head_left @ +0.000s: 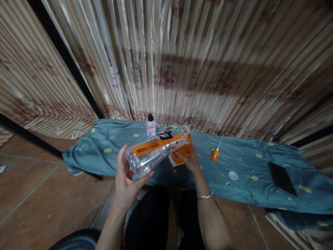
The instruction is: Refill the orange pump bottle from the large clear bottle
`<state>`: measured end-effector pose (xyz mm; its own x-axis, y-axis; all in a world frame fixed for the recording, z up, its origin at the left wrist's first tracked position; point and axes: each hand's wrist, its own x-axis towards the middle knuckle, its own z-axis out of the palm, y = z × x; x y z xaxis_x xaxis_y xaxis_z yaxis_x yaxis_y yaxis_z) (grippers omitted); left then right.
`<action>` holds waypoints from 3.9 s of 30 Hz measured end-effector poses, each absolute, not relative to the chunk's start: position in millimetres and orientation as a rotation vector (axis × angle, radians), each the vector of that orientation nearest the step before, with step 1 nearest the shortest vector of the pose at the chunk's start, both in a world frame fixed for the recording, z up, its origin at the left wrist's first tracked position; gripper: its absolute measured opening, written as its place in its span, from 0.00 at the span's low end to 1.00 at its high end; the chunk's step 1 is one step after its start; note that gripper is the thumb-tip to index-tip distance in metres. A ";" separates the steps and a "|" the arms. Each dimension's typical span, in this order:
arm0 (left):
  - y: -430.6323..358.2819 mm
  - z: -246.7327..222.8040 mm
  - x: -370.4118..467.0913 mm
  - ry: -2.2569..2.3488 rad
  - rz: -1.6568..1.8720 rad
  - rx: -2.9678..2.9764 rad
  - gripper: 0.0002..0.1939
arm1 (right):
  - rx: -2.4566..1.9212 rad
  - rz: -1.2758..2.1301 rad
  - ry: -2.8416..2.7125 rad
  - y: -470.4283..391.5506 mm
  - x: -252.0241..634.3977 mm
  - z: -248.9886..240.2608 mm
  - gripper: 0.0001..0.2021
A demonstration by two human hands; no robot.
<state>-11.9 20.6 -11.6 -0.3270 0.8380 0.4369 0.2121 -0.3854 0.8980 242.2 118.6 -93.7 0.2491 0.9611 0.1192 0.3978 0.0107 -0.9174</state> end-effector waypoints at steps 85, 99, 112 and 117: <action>20.6 -11.6 -8.5 1.413 1.744 1.440 0.56 | -1.644 0.699 -1.328 118.0 243.3 -92.3 0.40; 18.5 -18.8 -8.2 1.397 1.736 1.375 0.54 | -1.615 0.664 -1.347 115.9 239.8 -93.6 0.40; 19.3 -21.2 -14.2 1.431 1.691 1.325 0.55 | -1.548 0.648 -1.280 115.0 232.9 -97.3 0.46; 18.3 -14.7 -7.1 1.437 1.798 1.309 0.52 | -1.482 0.635 -1.249 115.9 228.1 -96.9 0.46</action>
